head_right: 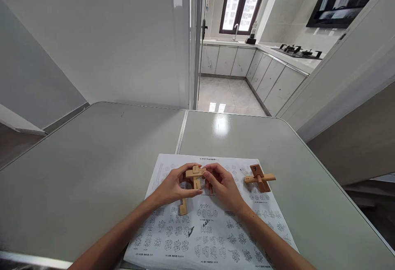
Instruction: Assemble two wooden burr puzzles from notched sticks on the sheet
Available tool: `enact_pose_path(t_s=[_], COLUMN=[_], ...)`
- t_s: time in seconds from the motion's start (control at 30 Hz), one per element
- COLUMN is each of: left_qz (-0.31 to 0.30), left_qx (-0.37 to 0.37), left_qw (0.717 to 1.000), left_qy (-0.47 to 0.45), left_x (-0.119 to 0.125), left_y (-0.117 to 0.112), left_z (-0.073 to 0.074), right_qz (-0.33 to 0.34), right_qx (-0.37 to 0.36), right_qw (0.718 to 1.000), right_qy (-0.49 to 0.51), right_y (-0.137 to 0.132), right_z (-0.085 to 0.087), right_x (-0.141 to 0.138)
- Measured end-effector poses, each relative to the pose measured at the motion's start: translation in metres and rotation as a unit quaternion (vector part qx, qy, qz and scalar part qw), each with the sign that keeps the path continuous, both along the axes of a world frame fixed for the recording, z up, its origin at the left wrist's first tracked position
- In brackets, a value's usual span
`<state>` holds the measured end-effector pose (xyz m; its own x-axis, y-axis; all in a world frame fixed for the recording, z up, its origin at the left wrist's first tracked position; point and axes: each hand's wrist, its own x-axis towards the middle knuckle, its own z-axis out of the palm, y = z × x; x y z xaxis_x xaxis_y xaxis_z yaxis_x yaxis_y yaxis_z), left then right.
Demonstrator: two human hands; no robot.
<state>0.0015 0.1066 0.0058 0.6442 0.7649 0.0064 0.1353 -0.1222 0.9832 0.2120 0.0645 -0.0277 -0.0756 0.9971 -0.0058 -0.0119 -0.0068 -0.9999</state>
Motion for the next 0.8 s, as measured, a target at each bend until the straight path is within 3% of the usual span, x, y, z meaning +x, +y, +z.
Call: enact_pose_path(t_s=[0.33,0.53,0.67,0.8], left_qz=[0.015,0.12,0.198,0.21], left_qx=[-0.011,-0.057,-0.069,-0.062], left_qw=[1.0,0.989,0.973,0.971], left_qy=[-0.006,-0.07,-0.097,-0.092], left_x=[0.0,0.001,0.001,0.001], left_y=[0.0,0.008,0.012,0.012], left_z=[0.0,-0.009,-0.016,-0.018], right_qz=[-0.001,-0.025,0.054,0.172], right_qx=[0.0,0.049,0.151,0.245], right_qw=[1.0,0.998,0.974,0.927], right_qy=[0.021,-0.036,-0.158,-0.228], right_y=[0.001,-0.003,-0.012,-0.016], right_z=[0.0,0.0,0.003,0.008], right_x=[-0.001,-0.002,-0.005,-0.012])
